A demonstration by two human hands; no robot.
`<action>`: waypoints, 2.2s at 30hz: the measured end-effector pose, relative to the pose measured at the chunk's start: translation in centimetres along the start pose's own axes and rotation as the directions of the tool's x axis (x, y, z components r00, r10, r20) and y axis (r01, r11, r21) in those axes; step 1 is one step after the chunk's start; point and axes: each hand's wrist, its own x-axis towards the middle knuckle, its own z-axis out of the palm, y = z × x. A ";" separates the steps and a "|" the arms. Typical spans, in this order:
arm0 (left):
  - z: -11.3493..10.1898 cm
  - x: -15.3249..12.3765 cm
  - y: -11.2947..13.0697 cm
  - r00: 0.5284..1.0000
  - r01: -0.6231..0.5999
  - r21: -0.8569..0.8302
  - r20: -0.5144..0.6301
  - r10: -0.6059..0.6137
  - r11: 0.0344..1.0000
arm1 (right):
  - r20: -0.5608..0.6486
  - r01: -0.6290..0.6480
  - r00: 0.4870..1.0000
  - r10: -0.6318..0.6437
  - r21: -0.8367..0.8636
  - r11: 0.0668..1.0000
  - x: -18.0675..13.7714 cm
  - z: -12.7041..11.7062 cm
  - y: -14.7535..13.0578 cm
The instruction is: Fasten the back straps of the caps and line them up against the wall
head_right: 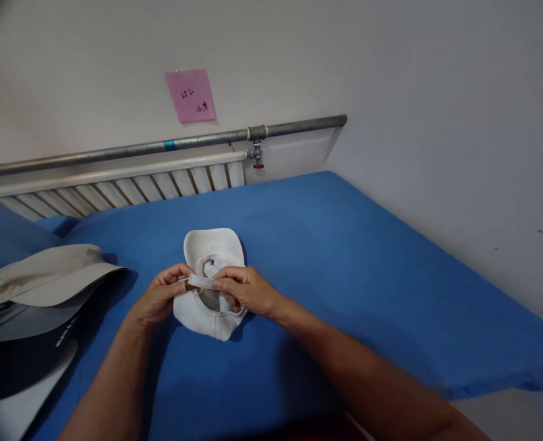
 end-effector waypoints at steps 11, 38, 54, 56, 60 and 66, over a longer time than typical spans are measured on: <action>-0.1 0.3 -0.6 0.999 0.031 -0.049 -0.013 -0.031 0.998 | 0.012 -0.116 0.993 0.116 0.121 0.986 0.4 -0.3 0.1; 0.3 0.5 -0.8 0.995 0.083 -0.043 0.058 -0.081 0.996 | 0.071 -0.251 0.967 0.243 0.144 0.957 0.6 0.1 0.4; 0.4 0.4 -0.8 0.997 0.080 -0.011 0.003 -0.080 0.997 | 0.061 -0.123 0.991 0.121 0.040 0.992 0.8 0.1 1.2; 0.5 0.4 -0.8 0.997 0.079 -0.020 0.004 -0.079 0.997 | 0.062 -0.120 0.991 0.117 0.043 0.992 0.8 0.0 1.5; 0.5 0.4 -0.9 0.996 0.087 -0.028 0.016 -0.087 0.996 | 0.094 -0.149 0.986 0.140 0.090 0.985 1.1 0.1 1.8; 0.6 0.5 -0.9 0.996 0.088 -0.008 0.026 -0.087 0.996 | 0.045 -0.150 0.988 0.146 0.074 0.986 1.2 0.4 1.8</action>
